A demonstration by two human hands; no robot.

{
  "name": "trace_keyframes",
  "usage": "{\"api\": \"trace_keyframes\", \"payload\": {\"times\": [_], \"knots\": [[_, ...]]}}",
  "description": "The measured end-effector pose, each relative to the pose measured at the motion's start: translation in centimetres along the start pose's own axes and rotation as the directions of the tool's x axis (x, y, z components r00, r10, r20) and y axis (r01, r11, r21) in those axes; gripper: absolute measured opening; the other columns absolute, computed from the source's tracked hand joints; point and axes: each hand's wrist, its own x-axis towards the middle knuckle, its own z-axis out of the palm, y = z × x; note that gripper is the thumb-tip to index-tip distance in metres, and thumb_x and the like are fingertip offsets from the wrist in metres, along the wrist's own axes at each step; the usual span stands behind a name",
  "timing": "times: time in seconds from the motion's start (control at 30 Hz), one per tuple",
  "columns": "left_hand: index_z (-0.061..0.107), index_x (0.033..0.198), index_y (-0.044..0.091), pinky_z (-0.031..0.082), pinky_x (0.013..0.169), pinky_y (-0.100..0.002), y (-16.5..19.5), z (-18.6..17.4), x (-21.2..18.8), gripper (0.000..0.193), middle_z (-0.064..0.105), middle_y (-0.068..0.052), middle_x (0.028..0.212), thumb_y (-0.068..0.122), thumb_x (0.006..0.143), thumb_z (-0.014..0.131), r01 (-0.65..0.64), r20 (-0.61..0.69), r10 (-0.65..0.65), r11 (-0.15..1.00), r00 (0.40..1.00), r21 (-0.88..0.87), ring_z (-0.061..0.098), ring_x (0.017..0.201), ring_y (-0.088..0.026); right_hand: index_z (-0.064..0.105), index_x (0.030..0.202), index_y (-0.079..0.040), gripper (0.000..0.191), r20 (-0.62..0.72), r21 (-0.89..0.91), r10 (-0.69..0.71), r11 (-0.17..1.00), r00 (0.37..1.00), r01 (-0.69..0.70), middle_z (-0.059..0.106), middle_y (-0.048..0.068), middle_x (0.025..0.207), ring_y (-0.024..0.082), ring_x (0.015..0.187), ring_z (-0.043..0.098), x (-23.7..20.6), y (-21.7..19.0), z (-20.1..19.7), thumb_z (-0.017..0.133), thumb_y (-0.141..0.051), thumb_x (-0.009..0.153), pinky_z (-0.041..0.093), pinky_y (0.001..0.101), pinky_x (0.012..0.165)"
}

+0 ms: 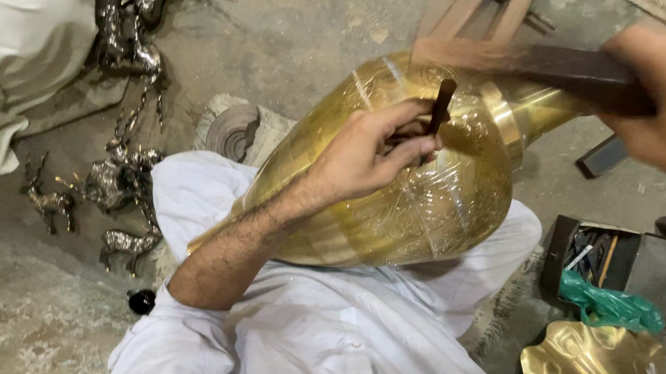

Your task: The person sits on the floor with a large brass vase held between their legs and engraves decorative patterns into its surface. They hold a steel punch against the brass with one hand and strike it repeatedly with a wooden mallet held in the other hand, working across the patterned area.

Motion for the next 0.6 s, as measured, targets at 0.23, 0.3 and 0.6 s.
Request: {"api": "trace_keyframes", "payload": {"times": [0.23,0.3,0.6], "knots": [[0.063,0.133,0.003,0.067,0.096,-0.034,-0.3,0.1,-0.4,0.034,0.081,-0.014,0.112,0.018,0.104,0.072,-0.052,-0.036,0.053,0.998,0.998,0.031,0.081,0.104,-0.019,0.068,0.122,-0.009,0.046,0.024,-0.257,0.026,0.966,0.999,-0.019,0.072,0.015,0.086,0.028,0.071,0.072,0.1,-2.3,0.2,0.088,-0.014,0.082,0.057,0.0393,0.065],[0.059,0.136,0.002,0.067,0.094,-0.034,-0.5,0.1,-0.5,0.039,0.08,-0.014,0.112,0.019,0.102,0.069,-0.023,-0.025,0.023,1.0,0.999,-0.012,0.08,0.103,-0.018,0.068,0.124,-0.008,0.044,-0.054,-0.238,-0.133,0.964,0.99,0.117,0.072,0.015,0.095,0.029,0.081,0.072,0.2,-2.8,0.3,0.087,-0.015,0.084,0.058,0.0396,0.073],[0.061,0.134,0.004,0.068,0.092,-0.034,-1.1,-0.3,-0.3,0.035,0.079,-0.012,0.113,0.022,0.104,0.065,-0.048,0.042,0.047,0.999,0.998,0.026,0.081,0.098,-0.017,0.063,0.131,-0.011,0.047,-0.126,-0.02,-0.172,0.985,0.977,0.17,0.072,0.009,0.109,0.026,0.097,0.073,0.3,-2.8,0.8,0.083,-0.018,0.088,0.059,0.0414,0.085]]}}
